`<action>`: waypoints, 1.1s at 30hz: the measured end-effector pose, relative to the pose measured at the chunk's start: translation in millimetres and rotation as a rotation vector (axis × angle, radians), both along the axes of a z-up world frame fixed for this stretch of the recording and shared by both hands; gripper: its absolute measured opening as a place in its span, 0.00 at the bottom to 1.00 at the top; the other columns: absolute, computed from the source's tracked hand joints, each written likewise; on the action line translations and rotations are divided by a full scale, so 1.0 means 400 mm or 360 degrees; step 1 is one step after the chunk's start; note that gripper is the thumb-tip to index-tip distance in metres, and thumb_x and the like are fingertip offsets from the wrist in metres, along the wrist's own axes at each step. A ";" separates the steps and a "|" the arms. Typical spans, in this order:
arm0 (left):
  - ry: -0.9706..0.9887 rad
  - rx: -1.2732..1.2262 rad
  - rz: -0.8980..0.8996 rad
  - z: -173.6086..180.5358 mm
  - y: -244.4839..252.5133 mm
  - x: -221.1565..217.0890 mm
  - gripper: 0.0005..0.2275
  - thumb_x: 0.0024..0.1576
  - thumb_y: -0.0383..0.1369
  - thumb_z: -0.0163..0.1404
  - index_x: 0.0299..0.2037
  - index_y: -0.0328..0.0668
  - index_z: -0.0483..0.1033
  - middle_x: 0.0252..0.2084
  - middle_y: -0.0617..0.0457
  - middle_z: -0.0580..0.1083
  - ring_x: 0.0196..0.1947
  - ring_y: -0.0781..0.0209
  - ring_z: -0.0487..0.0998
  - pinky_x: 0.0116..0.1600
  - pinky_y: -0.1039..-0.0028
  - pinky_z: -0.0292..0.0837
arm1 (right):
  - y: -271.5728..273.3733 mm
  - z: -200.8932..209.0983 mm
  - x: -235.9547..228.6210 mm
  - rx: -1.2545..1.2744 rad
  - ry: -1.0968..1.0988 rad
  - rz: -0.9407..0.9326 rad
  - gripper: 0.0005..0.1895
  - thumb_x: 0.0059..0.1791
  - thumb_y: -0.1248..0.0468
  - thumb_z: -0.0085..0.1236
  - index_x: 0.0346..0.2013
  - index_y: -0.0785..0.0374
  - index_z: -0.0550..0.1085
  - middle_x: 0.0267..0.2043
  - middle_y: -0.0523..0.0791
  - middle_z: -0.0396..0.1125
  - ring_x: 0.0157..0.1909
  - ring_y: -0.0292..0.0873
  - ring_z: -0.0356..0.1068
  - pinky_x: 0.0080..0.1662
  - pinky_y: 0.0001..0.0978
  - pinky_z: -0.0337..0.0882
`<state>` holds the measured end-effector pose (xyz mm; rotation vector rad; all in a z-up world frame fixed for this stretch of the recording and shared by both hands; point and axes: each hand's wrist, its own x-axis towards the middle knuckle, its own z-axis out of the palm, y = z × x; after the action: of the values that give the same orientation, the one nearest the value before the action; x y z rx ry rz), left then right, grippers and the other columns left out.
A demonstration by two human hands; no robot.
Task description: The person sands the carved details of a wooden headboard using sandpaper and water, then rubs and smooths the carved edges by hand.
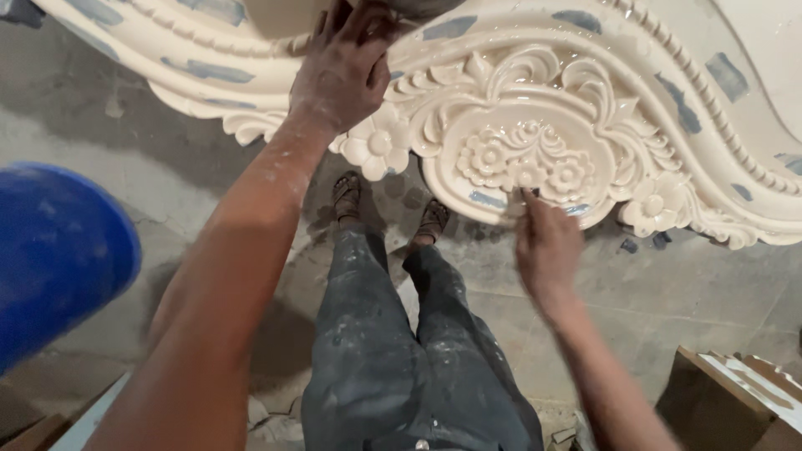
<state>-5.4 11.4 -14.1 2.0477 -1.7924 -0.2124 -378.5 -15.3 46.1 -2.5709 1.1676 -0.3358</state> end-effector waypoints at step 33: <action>-0.0040 -0.0102 -0.0012 0.001 0.000 -0.001 0.11 0.63 0.30 0.48 0.53 0.39 0.78 0.66 0.41 0.66 0.66 0.34 0.63 0.72 0.48 0.60 | -0.086 -0.009 -0.091 0.0342 -0.0106 -0.0232 0.17 0.56 0.68 0.57 0.60 0.59 0.78 0.31 0.49 0.64 0.36 0.48 0.64 0.42 0.39 0.64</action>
<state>-5.7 11.5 -13.5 2.0078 -1.7990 -0.1302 -415.0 -49.6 42.3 -2.2804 1.2948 -0.3072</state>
